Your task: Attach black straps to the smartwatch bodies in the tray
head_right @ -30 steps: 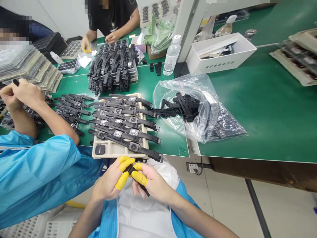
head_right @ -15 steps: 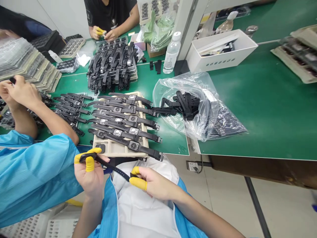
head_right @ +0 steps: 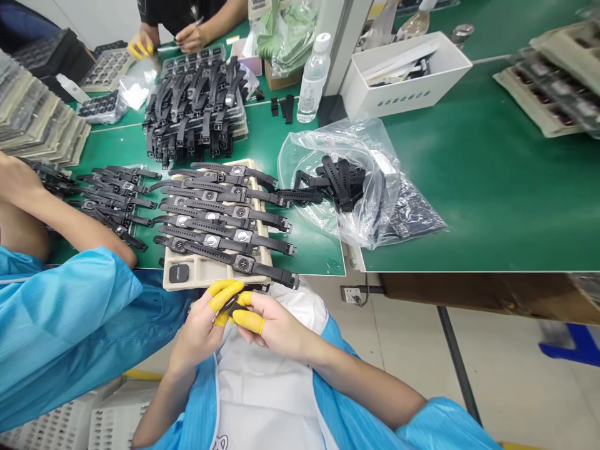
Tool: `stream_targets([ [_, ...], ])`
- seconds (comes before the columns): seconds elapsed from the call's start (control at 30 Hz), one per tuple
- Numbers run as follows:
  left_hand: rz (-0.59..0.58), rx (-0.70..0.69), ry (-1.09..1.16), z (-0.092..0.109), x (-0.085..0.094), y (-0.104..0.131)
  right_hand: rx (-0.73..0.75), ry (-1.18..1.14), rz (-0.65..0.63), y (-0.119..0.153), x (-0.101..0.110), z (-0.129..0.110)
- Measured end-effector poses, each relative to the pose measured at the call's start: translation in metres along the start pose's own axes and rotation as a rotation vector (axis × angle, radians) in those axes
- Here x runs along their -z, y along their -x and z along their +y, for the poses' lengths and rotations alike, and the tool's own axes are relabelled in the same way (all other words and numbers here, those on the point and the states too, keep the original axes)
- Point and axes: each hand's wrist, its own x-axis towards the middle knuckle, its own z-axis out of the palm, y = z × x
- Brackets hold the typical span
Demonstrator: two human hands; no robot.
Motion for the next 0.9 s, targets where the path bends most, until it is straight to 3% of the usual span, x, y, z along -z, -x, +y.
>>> stream_targets([
  [0.27,0.076,0.008,-0.071,0.000,-0.003,0.003,0.064,-0.113,0.130,-0.005,-0.002,0.007],
  [0.43,0.035,-0.015,-0.092,-0.001,-0.005,0.004,0.044,-0.042,0.029,-0.004,-0.002,0.002],
  [0.77,0.114,-0.067,-0.204,-0.001,-0.012,0.002,0.031,-0.186,0.097,-0.006,-0.005,0.010],
  [0.9,0.085,-0.074,-0.241,-0.001,-0.012,0.000,0.015,-0.253,0.112,-0.006,-0.005,0.010],
])
